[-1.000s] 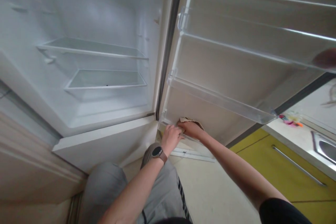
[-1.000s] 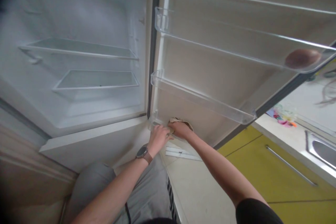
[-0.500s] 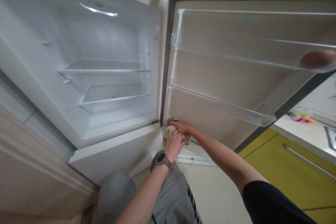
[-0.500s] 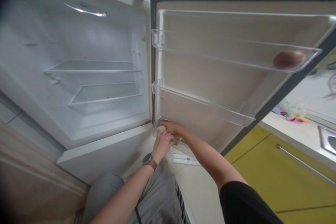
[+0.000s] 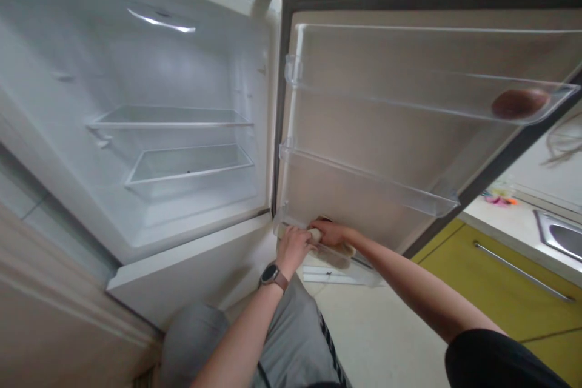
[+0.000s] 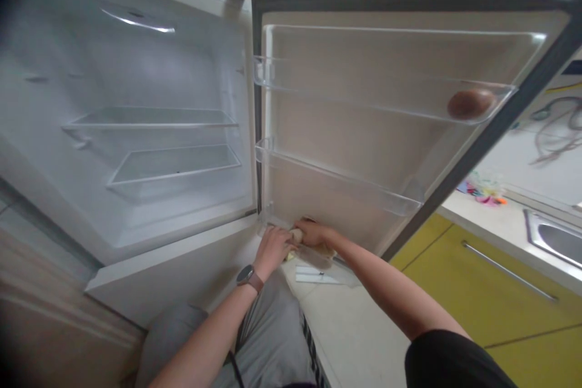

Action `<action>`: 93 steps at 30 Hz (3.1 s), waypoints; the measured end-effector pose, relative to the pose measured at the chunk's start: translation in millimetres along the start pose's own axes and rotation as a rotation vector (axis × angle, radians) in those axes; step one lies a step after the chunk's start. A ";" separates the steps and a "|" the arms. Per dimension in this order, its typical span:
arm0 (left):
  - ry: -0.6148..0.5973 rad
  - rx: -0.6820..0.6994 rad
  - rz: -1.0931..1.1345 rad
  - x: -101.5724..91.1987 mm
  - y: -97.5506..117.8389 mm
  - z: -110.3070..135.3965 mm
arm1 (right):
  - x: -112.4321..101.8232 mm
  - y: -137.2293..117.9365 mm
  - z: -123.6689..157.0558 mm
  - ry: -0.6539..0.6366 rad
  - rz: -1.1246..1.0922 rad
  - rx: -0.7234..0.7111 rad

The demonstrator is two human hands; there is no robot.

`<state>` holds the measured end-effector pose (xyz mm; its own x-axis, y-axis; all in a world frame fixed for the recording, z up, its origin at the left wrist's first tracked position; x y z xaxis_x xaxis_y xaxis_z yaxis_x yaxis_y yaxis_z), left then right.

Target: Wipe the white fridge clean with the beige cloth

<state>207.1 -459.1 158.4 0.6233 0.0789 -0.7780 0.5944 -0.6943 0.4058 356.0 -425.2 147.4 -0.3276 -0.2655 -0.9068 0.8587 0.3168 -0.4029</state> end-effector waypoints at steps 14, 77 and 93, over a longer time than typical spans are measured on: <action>0.018 0.019 0.045 -1.6 -0.4 0.9 | -5.8 15.1 87.3 0.079 0.025 -0.017; -0.015 0.069 0.051 -7.6 -33.5 9.0 | 23.1 -43.5 -61.7 0.125 -0.087 -0.327; -0.011 0.081 0.048 -14.1 -37.1 4.5 | 24.8 -46.8 -65.2 0.106 -0.062 -0.223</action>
<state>173.9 -437.7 152.1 0.6444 0.0367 -0.7638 0.5208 -0.7525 0.4032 281.9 -387.3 135.7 -0.4262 -0.1974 -0.8828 0.7312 0.4994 -0.4647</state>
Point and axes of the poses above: each hand's wrist, its own z-axis away from the middle knuckle, its own x-axis out of the palm, y = z × x, the point moved 6 cm from there along -z, towards the middle knuckle, and after that the axes turned 6 degrees about y, right-handed, at the moved point
